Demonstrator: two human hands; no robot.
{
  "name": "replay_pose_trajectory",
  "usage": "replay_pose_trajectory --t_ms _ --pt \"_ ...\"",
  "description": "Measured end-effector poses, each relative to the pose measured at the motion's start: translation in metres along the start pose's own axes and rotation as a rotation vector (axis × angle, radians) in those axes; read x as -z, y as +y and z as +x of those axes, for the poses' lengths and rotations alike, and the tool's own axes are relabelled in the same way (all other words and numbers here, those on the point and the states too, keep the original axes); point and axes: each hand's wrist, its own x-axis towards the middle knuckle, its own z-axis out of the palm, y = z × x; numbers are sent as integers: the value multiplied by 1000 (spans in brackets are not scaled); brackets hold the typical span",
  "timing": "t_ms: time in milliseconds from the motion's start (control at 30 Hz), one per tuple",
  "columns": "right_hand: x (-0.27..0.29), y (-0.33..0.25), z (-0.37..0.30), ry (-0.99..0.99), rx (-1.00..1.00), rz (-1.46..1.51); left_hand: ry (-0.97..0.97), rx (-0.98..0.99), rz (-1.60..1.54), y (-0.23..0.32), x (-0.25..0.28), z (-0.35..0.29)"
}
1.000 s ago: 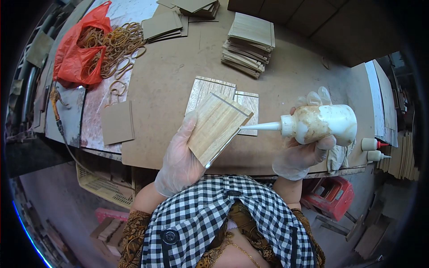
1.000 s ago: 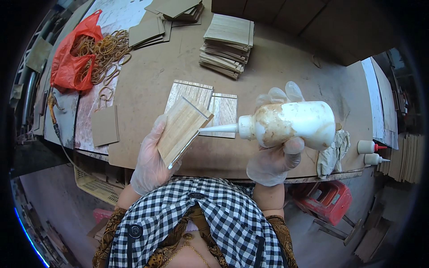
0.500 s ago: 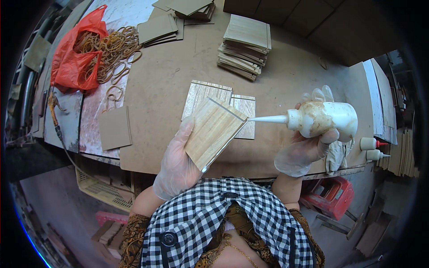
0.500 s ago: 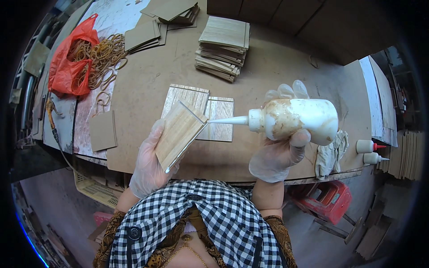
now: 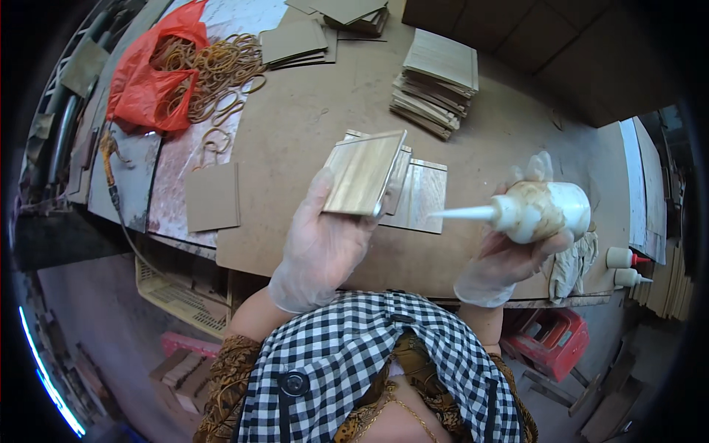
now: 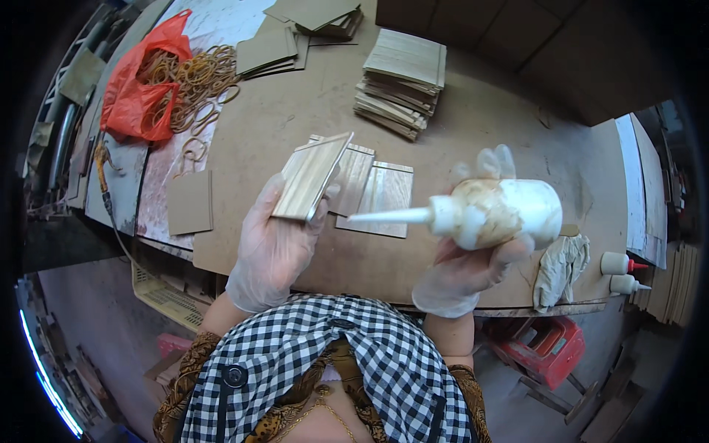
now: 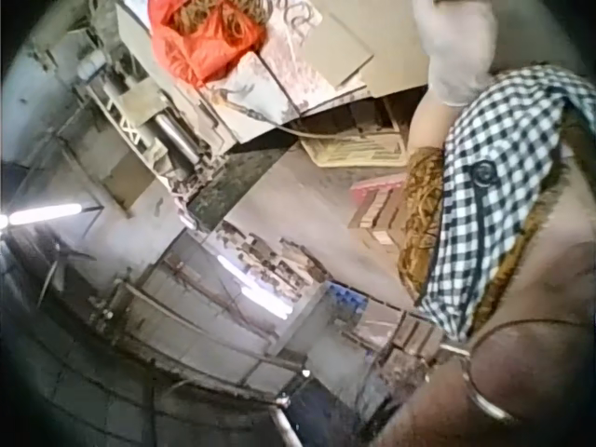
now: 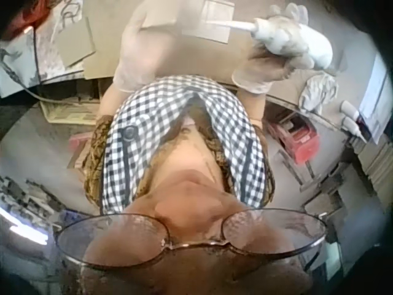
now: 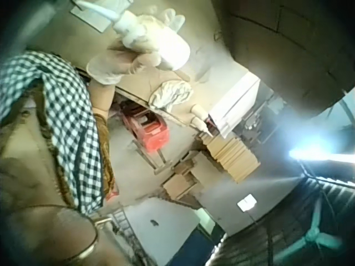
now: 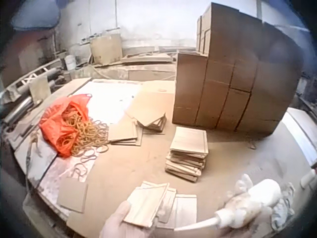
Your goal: The person assembles small cardboard boxes by applying glue to the edges of pre-cut cardboard pieces and pressing them together. They repeatedly pick up pieces, apply glue, and join them to form box structures, then secure the assembled boxes with rubber bands.
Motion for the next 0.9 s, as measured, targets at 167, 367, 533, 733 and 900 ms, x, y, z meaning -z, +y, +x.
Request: replay_pose_trajectory --t_ms 167,367,533,733,900 --pt "-12 7 -18 -44 -188 71 -138 54 -63 1 -1 1" --pt "-23 11 -17 32 -142 -150 -114 81 -108 -1 -8 -7" --pt "-37 12 -17 158 -160 -476 -107 70 16 -1 0 -11" --pt "-40 11 -17 131 -145 -549 -191 98 86 0 -1 -14" --pt "-39 13 -18 133 -165 -519 -151 99 103 -1 -3 -16"
